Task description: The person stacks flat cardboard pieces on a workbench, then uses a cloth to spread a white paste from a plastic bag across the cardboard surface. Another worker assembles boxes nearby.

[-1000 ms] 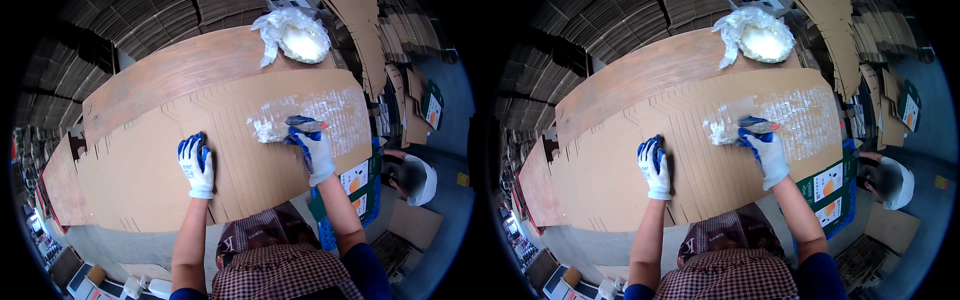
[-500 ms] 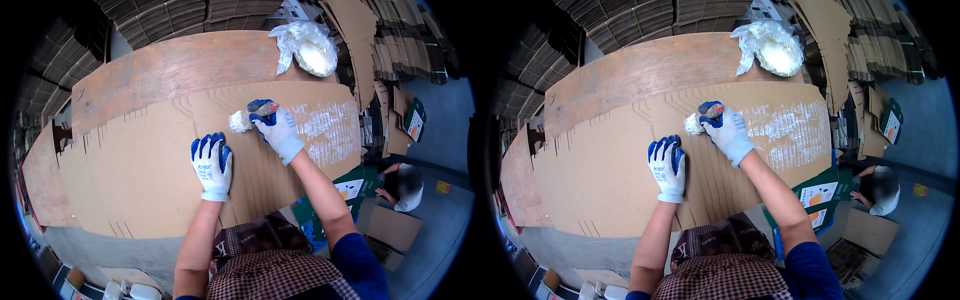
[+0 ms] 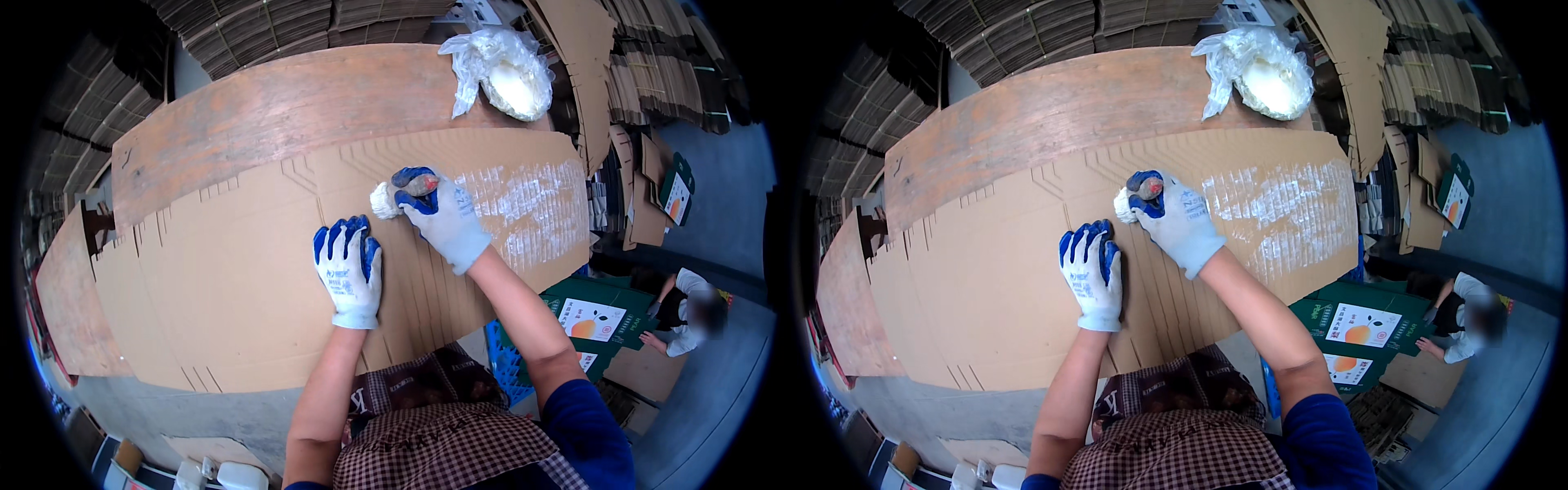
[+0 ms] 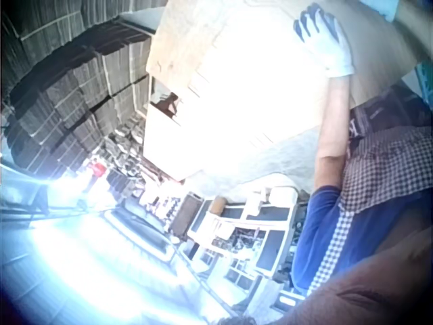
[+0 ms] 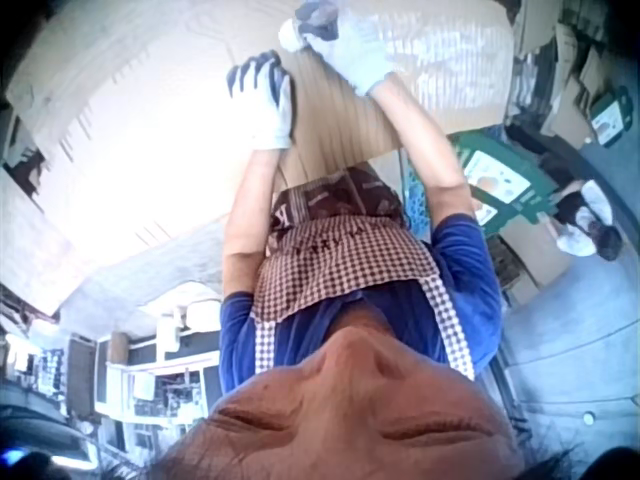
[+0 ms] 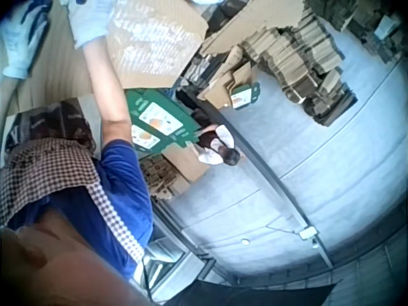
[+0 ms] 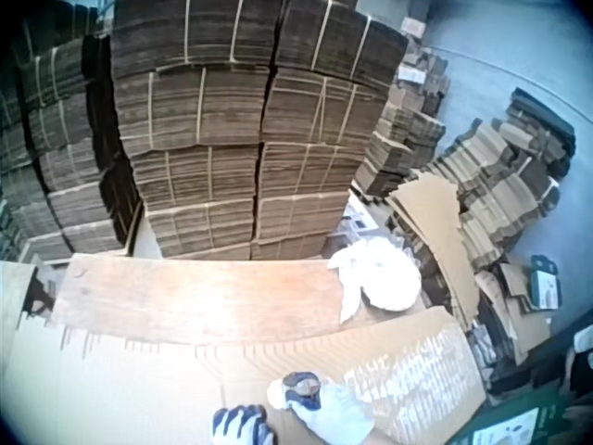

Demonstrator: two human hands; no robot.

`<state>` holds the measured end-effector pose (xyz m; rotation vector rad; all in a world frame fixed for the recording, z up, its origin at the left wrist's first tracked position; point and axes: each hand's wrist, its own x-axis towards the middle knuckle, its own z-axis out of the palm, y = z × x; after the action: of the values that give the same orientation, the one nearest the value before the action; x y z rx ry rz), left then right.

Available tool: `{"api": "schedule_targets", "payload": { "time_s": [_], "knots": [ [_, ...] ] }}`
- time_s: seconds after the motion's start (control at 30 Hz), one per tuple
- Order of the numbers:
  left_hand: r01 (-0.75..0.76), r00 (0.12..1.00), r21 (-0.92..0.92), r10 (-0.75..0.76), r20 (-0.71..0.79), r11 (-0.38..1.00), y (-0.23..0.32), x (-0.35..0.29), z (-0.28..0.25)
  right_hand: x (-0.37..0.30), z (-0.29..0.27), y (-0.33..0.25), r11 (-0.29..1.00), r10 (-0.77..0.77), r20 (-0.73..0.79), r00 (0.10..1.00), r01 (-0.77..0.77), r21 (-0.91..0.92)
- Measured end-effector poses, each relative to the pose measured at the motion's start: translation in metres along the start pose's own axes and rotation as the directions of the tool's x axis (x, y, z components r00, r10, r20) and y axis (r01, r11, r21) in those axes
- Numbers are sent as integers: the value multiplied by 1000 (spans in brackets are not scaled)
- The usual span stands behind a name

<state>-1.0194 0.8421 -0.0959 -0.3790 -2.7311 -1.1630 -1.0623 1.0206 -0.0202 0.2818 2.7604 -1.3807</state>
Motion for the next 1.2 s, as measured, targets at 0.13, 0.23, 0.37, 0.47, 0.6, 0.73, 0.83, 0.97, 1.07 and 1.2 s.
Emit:
{"api": "schedule_targets", "payload": {
  "time_s": [0.13,0.23,0.37,0.47,0.6,0.73,0.83,0.97,1.07,1.2],
  "knots": [
    [3,1000,11,-3,-8,1000,-1,-1,1,-7,1,0,998,-37,9,999,38,-53],
    [0,1000,9,0,-13,1000,-1,0,1,-15,7,1,998,28,42,999,-26,-48],
    [-21,1000,13,21,-20,1000,-2,0,2,-23,4,8,1000,-23,11,1000,23,14],
    [-23,999,14,23,-21,1000,-3,0,2,-37,6,10,999,2,13,1000,-3,40],
    [-26,999,28,27,-42,999,-2,-1,2,-50,2,8,1000,3,-2,1000,-3,8],
    [-35,999,29,36,-38,999,-3,-2,3,-71,9,13,997,82,34,996,-82,-1],
    [-41,999,41,43,-34,998,-2,-2,4,-81,4,15,998,32,12,999,-33,46],
    [-43,998,76,45,-31,996,-1,-2,4,-104,5,9,997,31,19,999,-33,74],
    [-47,998,84,50,-43,995,-1,-2,5,-115,4,14,998,45,26,999,-46,32],
    [-67,997,78,71,-41,995,0,0,6,-138,6,11,1000,12,-9,1000,-12,-17]
  ]
}}
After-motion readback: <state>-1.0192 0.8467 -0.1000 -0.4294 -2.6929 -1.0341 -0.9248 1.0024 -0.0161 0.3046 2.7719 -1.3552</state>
